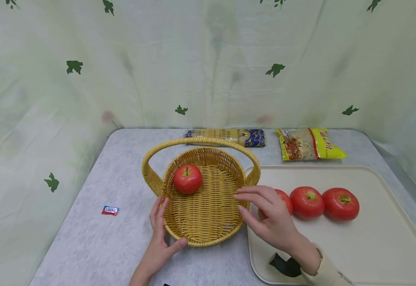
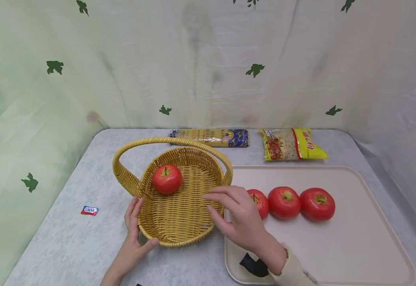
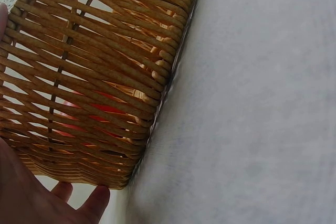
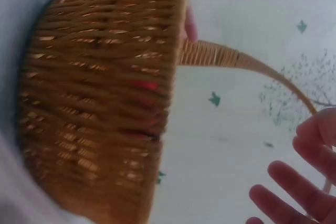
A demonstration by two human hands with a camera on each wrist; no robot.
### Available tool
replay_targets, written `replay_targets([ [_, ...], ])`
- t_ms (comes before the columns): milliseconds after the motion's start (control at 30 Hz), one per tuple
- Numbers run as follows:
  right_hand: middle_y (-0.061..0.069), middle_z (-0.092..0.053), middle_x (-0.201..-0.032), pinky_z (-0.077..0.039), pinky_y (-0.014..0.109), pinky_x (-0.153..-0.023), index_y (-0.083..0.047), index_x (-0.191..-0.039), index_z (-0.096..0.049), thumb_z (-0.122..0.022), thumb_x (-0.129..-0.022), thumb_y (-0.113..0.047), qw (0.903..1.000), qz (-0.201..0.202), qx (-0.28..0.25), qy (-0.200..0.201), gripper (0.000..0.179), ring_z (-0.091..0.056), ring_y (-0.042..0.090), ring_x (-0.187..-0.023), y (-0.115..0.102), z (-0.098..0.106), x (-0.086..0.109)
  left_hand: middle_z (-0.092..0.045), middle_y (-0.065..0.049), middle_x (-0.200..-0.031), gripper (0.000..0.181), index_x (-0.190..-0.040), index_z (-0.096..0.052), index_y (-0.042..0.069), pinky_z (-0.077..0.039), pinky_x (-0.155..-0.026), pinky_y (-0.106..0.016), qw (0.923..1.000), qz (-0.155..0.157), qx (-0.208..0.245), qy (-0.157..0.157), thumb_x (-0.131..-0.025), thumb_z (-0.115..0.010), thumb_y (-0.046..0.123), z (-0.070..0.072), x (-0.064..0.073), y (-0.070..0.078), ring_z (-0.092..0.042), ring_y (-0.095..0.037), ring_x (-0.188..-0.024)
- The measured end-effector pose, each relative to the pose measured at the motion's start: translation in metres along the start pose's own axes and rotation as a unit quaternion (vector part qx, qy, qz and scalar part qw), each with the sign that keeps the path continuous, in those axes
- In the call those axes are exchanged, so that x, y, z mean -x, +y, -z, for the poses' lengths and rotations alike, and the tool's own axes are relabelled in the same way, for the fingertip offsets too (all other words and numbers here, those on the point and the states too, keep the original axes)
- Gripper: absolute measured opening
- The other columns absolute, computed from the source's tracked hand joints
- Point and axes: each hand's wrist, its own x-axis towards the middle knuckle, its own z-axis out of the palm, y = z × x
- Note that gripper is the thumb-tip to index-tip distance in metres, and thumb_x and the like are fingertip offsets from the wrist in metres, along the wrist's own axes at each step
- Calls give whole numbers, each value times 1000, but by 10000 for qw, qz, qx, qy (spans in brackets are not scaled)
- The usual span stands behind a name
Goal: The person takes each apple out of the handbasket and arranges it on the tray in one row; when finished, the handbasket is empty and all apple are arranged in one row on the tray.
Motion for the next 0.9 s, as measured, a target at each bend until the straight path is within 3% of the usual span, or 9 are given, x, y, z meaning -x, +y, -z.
replay_targets([
  [233, -3, -64, -107, -43, 35, -86, -16, -106, -70, -64, -91, -23, 9987, 81, 53, -509, 18, -57, 15, -101, -3, -20, -30, 14, 5, -154, 105, -154, -7, 19, -2, -96, -72, 10000, -20, -45, 7, -75, -77, 4, 0, 0, 0, 13, -22, -139],
  [467, -4, -64, -105, -43, 31, -90, -15, -107, -70, -66, -89, -23, 9945, 141, 231, -1010, 20, -56, 12, -102, 0, -43, -59, 14, 5, -154, 105, -153, -7, 19, -2, -95, -74, 10000, -9, -83, 24, -75, -76, 5, 0, 0, 1, 12, -23, -139],
  [733, -2, -59, -119, -41, 38, -93, -19, -119, -67, -62, -92, -34, 9747, -765, 608, -2008, 31, -52, 15, -110, 9, -61, -81, 14, 4, -153, 104, -154, -7, 18, -1, -94, -75, 10000, -50, -44, 6, -76, -75, 3, 0, 0, -1, 12, -23, -139],
  [900, 4, -55, -127, -41, 41, -93, -22, -127, -63, -62, -92, -35, 9611, -1094, 615, -2462, 37, -51, 21, -115, 17, -73, -90, 14, 4, -154, 105, -153, -7, 18, -1, -94, -74, 9999, -88, -48, -7, -75, -75, 3, -1, -1, -3, 13, -23, -139],
])
